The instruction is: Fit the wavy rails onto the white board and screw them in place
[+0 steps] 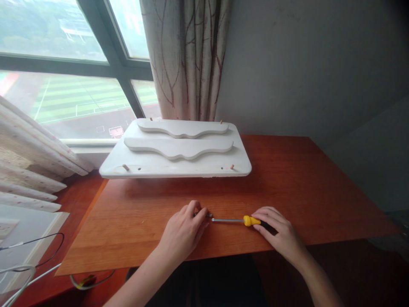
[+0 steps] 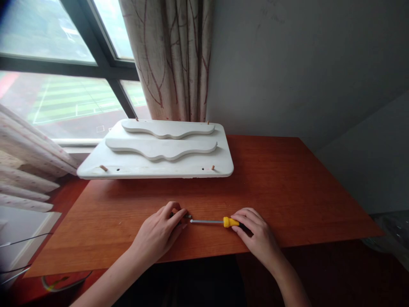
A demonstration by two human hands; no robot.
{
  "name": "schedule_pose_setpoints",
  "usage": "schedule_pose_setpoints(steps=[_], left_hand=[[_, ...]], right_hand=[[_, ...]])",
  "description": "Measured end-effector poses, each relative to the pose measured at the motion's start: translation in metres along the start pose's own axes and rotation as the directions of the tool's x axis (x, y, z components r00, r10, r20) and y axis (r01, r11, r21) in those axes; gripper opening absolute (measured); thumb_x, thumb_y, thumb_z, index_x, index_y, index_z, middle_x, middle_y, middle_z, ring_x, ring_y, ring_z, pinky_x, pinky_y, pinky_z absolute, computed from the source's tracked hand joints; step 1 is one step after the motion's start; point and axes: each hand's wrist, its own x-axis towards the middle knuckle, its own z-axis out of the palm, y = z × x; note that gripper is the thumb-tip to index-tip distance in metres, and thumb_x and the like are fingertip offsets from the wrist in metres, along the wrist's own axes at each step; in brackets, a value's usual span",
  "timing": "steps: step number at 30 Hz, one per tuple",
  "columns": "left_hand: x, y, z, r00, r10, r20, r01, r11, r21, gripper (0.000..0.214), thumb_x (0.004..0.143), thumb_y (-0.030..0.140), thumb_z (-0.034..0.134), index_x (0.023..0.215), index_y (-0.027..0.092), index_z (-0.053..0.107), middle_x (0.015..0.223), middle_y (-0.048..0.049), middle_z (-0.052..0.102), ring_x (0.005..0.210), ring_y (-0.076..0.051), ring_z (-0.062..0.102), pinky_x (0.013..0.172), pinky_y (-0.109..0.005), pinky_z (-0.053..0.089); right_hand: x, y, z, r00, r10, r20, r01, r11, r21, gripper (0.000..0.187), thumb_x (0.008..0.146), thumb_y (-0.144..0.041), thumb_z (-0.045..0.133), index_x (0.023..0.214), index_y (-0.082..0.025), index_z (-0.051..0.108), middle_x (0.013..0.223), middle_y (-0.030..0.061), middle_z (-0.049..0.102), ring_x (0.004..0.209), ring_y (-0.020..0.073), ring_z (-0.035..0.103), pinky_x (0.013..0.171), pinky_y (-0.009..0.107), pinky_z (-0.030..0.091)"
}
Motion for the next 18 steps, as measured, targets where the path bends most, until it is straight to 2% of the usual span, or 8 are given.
schedule_pose_setpoints(steps=[5, 8, 12, 18], left_hand=[[0.002, -0.003, 0.003, 0.999, -0.030, 0.018, 0.030, 1.000, -0.009, 0.022, 0.101, 0.022, 0.039, 0.106, 0.022, 0.060, 0.110, -0.0094, 0.057, 0.084, -0.021, 0.063, 0.069, -0.032, 0.052], [0.001, -0.016, -0.001, 0.998, -0.060, 0.006, 0.060, 0.997, -0.039, 0.024, 0.102, 0.021, 0.037, 0.106, 0.021, 0.060, 0.111, -0.0102, 0.056, 0.089, -0.022, 0.063, 0.076, -0.034, 0.053], [-0.004, -0.053, -0.014, 0.993, -0.110, -0.030, 0.110, 0.994, -0.023, 0.027, 0.103, 0.024, 0.036, 0.103, 0.021, 0.063, 0.107, -0.0104, 0.055, 0.088, -0.023, 0.063, 0.080, -0.037, 0.052], [-0.020, -0.121, -0.036, 0.979, -0.167, -0.119, 0.176, 0.982, 0.068, 0.029, 0.102, 0.035, 0.039, 0.103, 0.022, 0.065, 0.102, -0.0089, 0.058, 0.082, -0.024, 0.063, 0.074, -0.035, 0.050]], right_hand=[[-0.002, 0.002, 0.000, 1.000, 0.019, 0.008, -0.019, 0.999, 0.033, 0.017, 0.095, -0.031, 0.062, 0.108, -0.029, 0.073, 0.105, 0.0059, 0.070, 0.099, 0.0223, 0.068, 0.088, 0.037, 0.058], [0.000, 0.002, 0.002, 1.000, 0.018, -0.019, -0.018, 0.999, 0.041, 0.017, 0.094, -0.031, 0.063, 0.107, -0.029, 0.074, 0.105, 0.0057, 0.070, 0.099, 0.0221, 0.067, 0.088, 0.036, 0.058], [0.015, -0.004, 0.007, 0.999, 0.013, -0.050, -0.011, 0.999, 0.034, 0.018, 0.095, -0.032, 0.062, 0.108, -0.029, 0.074, 0.105, 0.0065, 0.070, 0.100, 0.0225, 0.066, 0.090, 0.038, 0.057], [0.064, -0.021, 0.026, 0.999, -0.023, -0.045, 0.026, 0.997, 0.069, 0.019, 0.095, -0.031, 0.062, 0.109, -0.026, 0.074, 0.105, 0.0070, 0.070, 0.101, 0.0222, 0.065, 0.091, 0.039, 0.055]])
